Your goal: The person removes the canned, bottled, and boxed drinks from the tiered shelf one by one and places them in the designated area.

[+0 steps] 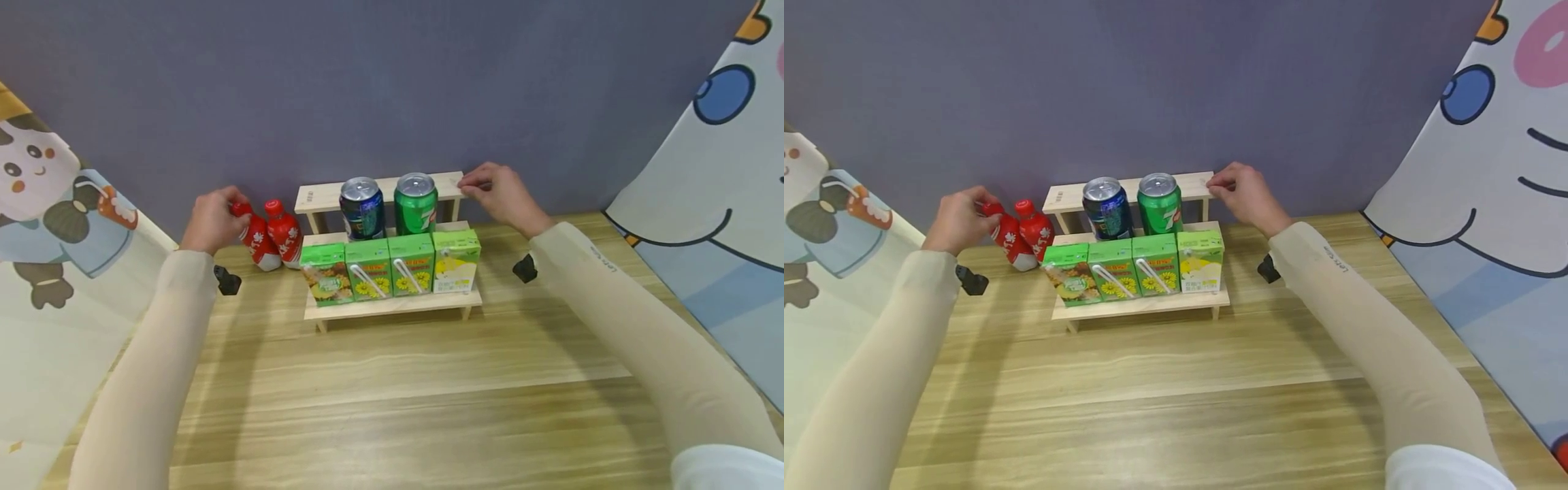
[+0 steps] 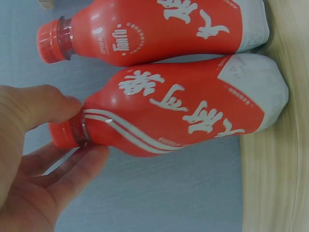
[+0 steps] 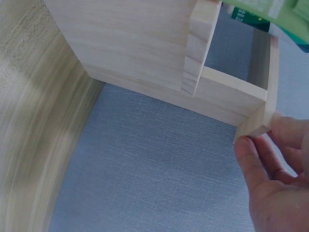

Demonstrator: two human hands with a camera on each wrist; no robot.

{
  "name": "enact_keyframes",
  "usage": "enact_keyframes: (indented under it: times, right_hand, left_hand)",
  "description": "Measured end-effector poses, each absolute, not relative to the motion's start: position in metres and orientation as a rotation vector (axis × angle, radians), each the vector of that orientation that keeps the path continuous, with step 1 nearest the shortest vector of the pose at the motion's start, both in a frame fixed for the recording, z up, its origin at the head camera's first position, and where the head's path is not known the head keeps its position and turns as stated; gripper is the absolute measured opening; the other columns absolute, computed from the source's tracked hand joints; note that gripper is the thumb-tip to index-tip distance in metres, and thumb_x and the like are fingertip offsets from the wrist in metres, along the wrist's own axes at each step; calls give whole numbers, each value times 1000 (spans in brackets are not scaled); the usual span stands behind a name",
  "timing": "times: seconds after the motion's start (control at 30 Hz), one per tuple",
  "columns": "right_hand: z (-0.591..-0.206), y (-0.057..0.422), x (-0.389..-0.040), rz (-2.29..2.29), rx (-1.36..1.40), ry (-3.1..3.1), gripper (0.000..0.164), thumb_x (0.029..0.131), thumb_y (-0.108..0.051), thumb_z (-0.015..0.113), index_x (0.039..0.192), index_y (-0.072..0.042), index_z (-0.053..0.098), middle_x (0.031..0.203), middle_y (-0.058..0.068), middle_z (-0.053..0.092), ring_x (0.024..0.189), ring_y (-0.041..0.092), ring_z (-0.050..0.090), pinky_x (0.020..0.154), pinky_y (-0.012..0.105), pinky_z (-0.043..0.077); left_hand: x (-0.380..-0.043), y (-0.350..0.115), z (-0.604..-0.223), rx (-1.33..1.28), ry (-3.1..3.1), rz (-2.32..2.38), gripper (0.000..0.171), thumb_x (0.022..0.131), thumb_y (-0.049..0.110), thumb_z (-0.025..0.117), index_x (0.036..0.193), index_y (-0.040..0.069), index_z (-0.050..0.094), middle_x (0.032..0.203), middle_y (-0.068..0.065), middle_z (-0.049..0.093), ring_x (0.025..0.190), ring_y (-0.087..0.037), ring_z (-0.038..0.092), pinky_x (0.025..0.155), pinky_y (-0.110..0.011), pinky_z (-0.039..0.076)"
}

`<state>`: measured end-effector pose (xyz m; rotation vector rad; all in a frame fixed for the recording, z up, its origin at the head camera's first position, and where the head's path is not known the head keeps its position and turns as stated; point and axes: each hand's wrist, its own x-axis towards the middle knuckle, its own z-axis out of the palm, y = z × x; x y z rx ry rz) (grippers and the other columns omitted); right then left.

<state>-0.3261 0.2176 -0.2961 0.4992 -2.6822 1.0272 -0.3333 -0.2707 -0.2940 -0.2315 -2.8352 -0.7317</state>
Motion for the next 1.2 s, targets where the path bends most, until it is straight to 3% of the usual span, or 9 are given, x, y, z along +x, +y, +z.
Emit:
enact_keyframes:
  times: [0.33,0.5,0.63,0.8,1.2]
  right_hand:
    - [-295,217,-327,1019,517,-2661,21,93,-9,60,110,0,68,110,11,58,101,26,54,90,39,46]
    - [-295,217,-326,1015,518,-2654,20,93,-8,60,109,0,68,110,11,58,101,26,54,89,39,46]
    - [-295,217,-326,1015,508,-2654,19,93,-8,60,108,0,68,110,11,59,101,26,54,89,39,46]
    - [-296,217,-327,1016,498,-2662,20,93,-10,60,109,-1,68,110,11,58,101,26,54,89,39,46]
    - [-297,218,-326,1013,504,-2667,21,94,-11,59,110,-1,68,111,11,58,103,26,53,89,40,46]
  left_hand:
    - [-327,-271,-285,-215,-2914,-744,31,91,10,61,120,2,55,109,-20,58,89,-33,56,71,-44,50]
    - [-325,-267,-278,-238,-2880,-732,39,92,20,59,127,4,52,128,-19,49,108,-37,45,85,-52,42]
    - [-319,-254,-267,-308,-2800,-684,40,92,23,60,127,5,54,131,-18,47,113,-39,41,91,-55,38]
    - [-306,-228,-252,-466,-2705,-710,37,90,24,62,122,6,57,124,-14,52,105,-36,48,88,-52,41]
    - [-283,-152,-226,-970,-2587,-656,36,87,29,67,118,11,60,119,-3,54,107,-22,52,87,-40,47]
